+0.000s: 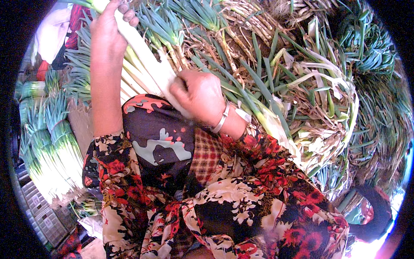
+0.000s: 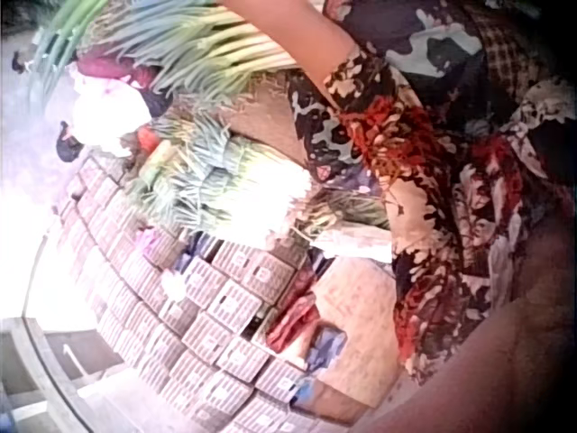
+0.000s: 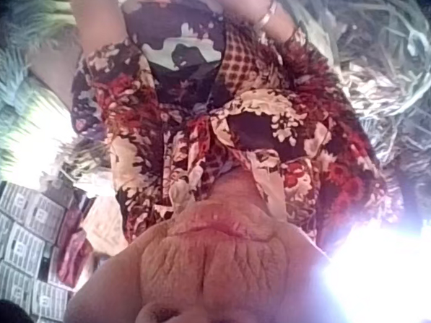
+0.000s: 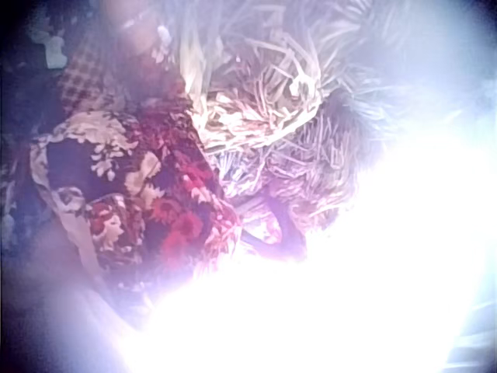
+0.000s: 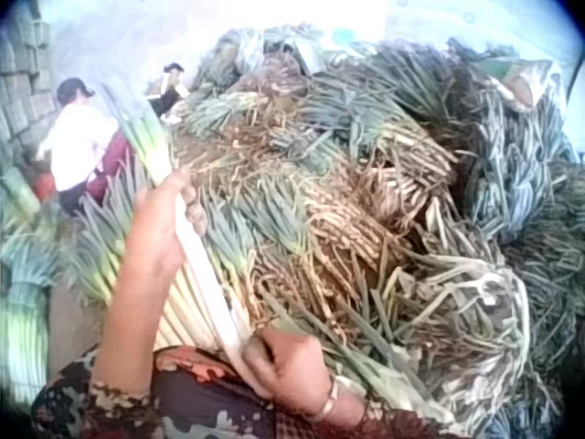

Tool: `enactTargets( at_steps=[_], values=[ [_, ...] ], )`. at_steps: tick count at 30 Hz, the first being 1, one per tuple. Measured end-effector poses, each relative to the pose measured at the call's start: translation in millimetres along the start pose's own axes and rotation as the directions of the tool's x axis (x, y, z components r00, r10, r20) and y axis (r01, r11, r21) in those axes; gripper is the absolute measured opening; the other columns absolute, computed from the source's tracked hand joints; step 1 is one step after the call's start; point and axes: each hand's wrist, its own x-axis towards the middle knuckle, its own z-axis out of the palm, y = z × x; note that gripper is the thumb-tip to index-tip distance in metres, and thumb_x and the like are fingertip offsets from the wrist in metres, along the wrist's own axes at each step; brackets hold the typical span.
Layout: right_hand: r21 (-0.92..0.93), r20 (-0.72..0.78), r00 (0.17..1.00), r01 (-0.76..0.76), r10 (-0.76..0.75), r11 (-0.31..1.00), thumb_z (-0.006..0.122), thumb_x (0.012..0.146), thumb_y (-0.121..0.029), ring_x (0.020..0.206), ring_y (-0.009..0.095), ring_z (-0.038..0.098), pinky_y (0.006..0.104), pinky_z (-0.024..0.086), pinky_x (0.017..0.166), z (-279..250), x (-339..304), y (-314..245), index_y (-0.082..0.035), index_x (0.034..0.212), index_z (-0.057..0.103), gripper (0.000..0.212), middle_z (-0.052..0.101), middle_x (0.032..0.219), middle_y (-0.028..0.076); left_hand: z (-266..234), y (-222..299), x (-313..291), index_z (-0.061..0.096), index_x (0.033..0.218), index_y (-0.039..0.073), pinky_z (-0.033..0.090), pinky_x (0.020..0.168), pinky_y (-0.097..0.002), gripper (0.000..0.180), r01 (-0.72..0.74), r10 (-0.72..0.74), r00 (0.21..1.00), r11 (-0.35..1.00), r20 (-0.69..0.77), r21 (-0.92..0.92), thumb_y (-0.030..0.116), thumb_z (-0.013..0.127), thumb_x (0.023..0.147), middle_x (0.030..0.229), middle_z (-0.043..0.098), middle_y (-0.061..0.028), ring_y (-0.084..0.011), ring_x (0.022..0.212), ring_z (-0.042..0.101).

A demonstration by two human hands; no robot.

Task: The person peels the outer layers of individual leeks by hand, collects them into a bundle, and then ties the bundle together using a green strip.

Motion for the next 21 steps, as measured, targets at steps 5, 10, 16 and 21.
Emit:
enactTargets(
  at_steps=[5, 10, 16, 21],
  values=[
    [0.662, 0.093, 0.877, -0.408, 0.471, 0.629, 0.050, 0.081, -0.018, 0.048, 0.006, 0.044, 0.0202, 0.035, 0.047, 3, -15, 29, 0.000, 0.073, 0.059, 0.021, 0.053, 0.060, -0.003, 4, 1, -9, 0.047, 0.080, 0.014, 0.037, 0.039, -0.0249, 0.020, 0.167, -0.139, 0.980, 0.962, 0.140, -0.218, 0.030, 0.059, 0.083, 0.057, 0.043, 0.0021, -0.0109, 0.045, 0.043],
    [0.878, 0.467, 0.659, -0.427, 0.590, -0.217, 0.041, 0.084, -0.017, 0.043, 0.007, 0.034, 0.0223, 0.026, 0.039, -25, -20, 61, -0.009, 0.069, 0.046, 0.017, 0.035, 0.051, -0.005, -23, -11, 28, 0.044, 0.070, 0.016, 0.028, 0.035, -0.0197, 0.026, 0.405, -0.324, 0.897, 0.875, 0.300, -0.266, 0.032, 0.060, 0.082, 0.050, 0.032, 0.0062, -0.0067, 0.041, 0.033],
    [0.760, 0.463, 0.869, -0.289, 0.174, -0.582, 0.041, 0.088, -0.018, 0.041, 0.006, 0.029, 0.0210, 0.022, 0.039, -101, -76, 101, -0.008, 0.071, 0.048, 0.021, 0.033, 0.051, -0.006, -46, -7, 33, 0.046, 0.068, 0.016, 0.023, 0.031, -0.0188, 0.025, 0.358, -0.206, 0.874, 0.886, 0.440, -0.296, 0.031, 0.058, 0.083, 0.046, 0.027, 0.0079, -0.0055, 0.037, 0.030],
    [0.250, 0.193, 0.809, -0.588, 0.555, 0.769, 0.066, 0.075, -0.014, 0.080, 0.013, 0.057, 0.0243, 0.046, 0.076, -104, -87, 83, 0.006, 0.103, 0.056, 0.037, 0.061, 0.090, 0.009, -35, -8, 29, 0.047, 0.067, 0.011, 0.021, 0.030, -0.0176, 0.025, 0.354, -0.129, 0.869, 0.837, 0.477, -0.419, 0.026, 0.052, 0.087, 0.045, 0.025, 0.0081, -0.0050, 0.037, 0.028]
  ],
)
